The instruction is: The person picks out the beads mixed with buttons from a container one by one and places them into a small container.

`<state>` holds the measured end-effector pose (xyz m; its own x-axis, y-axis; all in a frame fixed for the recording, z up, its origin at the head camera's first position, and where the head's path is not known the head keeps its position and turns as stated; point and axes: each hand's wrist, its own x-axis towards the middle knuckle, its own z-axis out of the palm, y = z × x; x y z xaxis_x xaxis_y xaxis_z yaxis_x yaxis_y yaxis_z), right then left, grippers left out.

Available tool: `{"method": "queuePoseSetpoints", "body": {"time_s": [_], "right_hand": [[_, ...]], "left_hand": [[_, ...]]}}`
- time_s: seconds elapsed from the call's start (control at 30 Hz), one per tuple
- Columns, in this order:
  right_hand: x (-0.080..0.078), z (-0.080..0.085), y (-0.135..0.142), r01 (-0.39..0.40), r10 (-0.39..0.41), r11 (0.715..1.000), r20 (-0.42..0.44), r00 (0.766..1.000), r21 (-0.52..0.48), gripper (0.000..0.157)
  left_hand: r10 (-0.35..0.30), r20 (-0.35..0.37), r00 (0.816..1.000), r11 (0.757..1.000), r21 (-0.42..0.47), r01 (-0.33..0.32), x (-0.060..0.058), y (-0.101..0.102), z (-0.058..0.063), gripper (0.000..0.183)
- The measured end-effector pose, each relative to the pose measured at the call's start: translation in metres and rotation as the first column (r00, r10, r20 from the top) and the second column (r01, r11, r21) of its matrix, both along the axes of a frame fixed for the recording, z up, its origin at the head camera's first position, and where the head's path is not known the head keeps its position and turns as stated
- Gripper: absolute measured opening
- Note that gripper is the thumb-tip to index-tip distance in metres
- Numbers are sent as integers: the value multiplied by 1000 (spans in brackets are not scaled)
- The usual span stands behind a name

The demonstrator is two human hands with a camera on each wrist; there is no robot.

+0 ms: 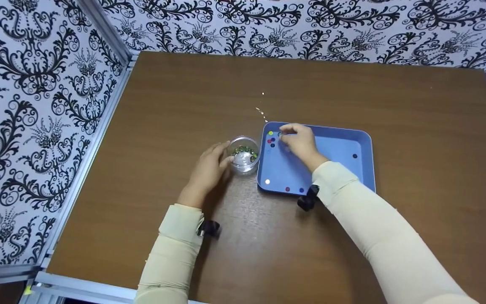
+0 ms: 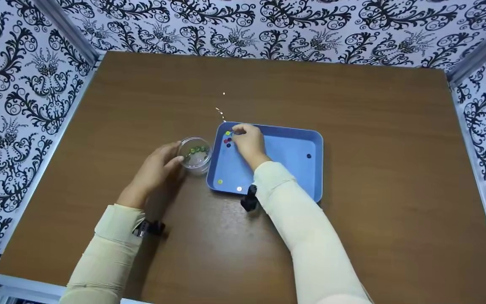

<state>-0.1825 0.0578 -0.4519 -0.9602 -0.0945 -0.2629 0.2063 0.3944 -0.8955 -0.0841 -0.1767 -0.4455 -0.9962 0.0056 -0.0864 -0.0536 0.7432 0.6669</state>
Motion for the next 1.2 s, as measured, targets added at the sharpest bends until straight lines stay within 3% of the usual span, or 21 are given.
{"method": "queuePoseSetpoints", "body": {"time_s": [0.17, 0.43, 1.2], "right_hand": [[0, 2, 1, 76, -61, 989, 119, 991, -129, 35], [1, 5, 4, 122, -80, 973, 208, 975, -196, 37], [8, 14, 5, 194, -88, 911, 286, 954, -365, 40]], "left_hand": [[-12, -21, 1000, 998, 59, 13, 0, 0, 0, 48], [-6, -7, 1000, 999, 53, 6, 0, 0, -1, 49], [3, 6, 1000, 998, 68, -3, 1, 0, 0, 49]]}}
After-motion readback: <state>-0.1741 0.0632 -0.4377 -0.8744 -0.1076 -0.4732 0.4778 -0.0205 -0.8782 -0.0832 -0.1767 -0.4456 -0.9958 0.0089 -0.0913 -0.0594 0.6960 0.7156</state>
